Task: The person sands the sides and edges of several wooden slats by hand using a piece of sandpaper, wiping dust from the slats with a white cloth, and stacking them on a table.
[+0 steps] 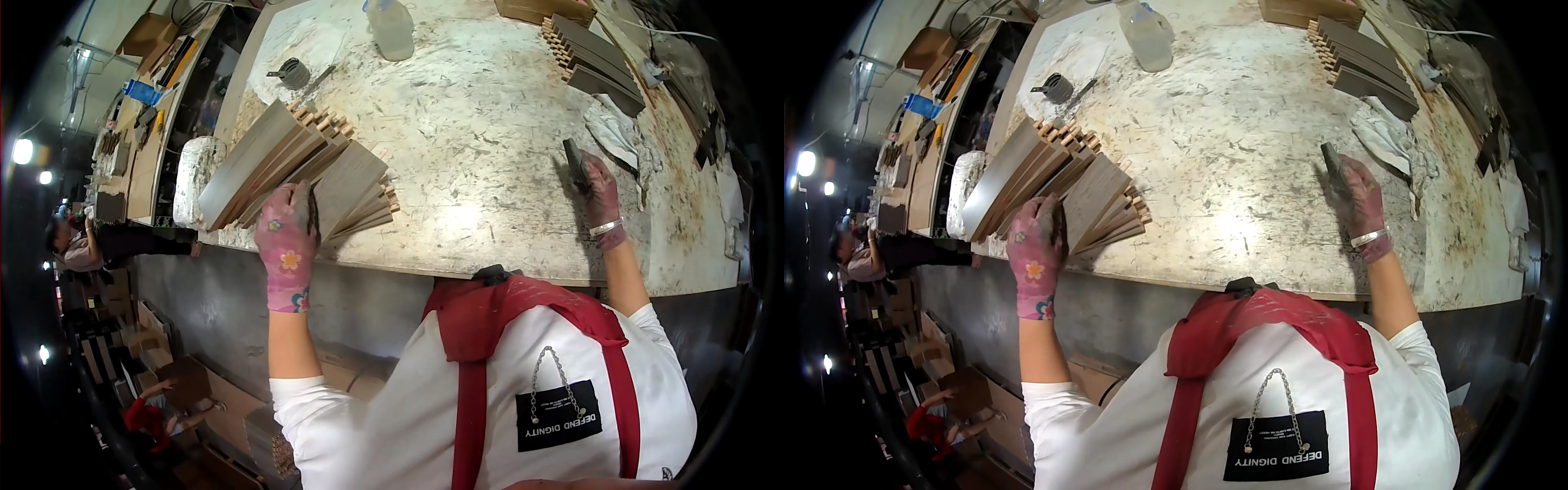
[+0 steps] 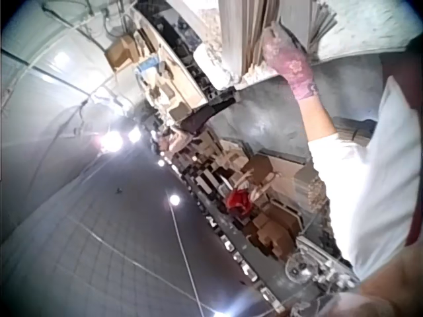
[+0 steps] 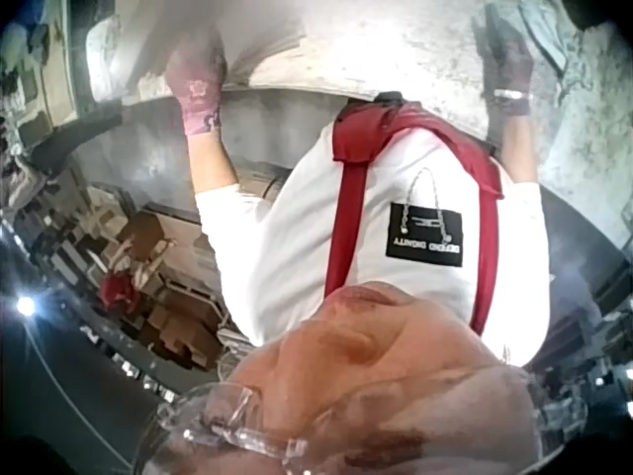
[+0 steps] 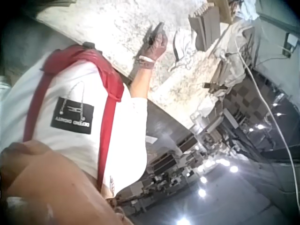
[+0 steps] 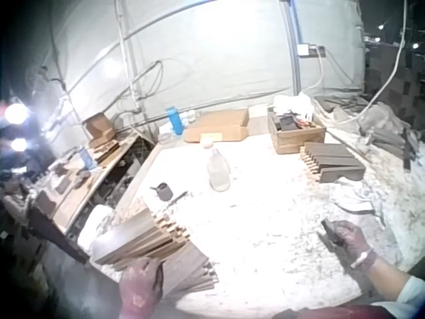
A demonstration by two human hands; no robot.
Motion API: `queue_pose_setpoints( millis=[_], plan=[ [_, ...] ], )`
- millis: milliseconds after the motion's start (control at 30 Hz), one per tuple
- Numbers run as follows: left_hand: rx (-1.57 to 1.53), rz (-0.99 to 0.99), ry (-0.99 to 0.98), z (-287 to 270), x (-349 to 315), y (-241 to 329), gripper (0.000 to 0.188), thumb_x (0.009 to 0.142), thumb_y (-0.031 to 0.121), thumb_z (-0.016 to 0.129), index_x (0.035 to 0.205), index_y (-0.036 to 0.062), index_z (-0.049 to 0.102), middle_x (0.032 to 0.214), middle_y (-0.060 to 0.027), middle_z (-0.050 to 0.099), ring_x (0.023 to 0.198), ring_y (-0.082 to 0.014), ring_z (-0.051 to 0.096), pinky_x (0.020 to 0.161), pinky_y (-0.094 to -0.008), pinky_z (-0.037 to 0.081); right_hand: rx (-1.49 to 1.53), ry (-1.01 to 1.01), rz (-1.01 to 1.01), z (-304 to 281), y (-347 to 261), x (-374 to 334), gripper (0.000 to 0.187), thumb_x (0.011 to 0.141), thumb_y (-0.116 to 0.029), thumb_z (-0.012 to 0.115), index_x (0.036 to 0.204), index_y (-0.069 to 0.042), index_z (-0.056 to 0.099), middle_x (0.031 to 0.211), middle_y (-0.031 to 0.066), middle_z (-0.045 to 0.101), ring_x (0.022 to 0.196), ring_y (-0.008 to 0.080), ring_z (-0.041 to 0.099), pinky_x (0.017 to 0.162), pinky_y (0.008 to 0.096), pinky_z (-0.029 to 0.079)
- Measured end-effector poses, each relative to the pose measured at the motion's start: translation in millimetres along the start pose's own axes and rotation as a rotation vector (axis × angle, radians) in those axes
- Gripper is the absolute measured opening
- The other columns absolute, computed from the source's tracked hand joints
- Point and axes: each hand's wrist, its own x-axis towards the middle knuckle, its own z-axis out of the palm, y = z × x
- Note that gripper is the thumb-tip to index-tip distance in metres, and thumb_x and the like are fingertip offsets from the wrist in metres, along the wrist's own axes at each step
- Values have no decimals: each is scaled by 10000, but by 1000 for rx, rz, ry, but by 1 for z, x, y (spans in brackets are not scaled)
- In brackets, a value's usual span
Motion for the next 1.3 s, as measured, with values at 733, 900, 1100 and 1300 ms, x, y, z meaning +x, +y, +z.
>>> queue_pose_setpoints(
  millis=[733, 900, 1100, 1300],
  plan=[
    [-147, 343, 254, -22, -21, 38, 467, 956, 331, 644, 1303, 22, 599, 1309, -218, 566, 1207, -396, 540, 992, -475, 449, -576, 461, -350, -156, -54, 92, 406, 933, -333, 678, 1160, 3, 694, 1120, 92, 698, 1004, 160, 629, 918, 292, 483],
    [-710, 428, 19, -18, 57, 173, 497, 873, 208, 679, 1282, -60, 591, 1338, -239, 554, 1278, -392, 507, 1084, -465, 405, -168, 450, -292, -162, -24, 39, 434, 947, -344, 658, 1217, -4, 656, 1116, 87, 675, 961, 165, 628, 827, 319, 536],
    [-869, 948, -68, 37, 181, 299, 588, 923, 122, 678, 1458, 54, 444, 1465, -164, 470, 1327, -309, 497, 1088, -395, 449, 40, 527, -359, -148, -12, 23, 445, 963, -357, 628, 1251, -17, 622, 1102, 74, 659, 957, 168, 632, 816, 338, 555],
    [-680, 1010, 96, 89, 314, 392, 704, 861, 178, 727, 1480, 84, 405, 1428, -212, 501, 1308, -377, 492, 1103, -431, 405, -412, 465, -433, -135, -7, 18, 431, 953, -366, 652, 1216, -24, 642, 1161, 95, 660, 1064, 186, 612, 946, 312, 478]
  ],
)
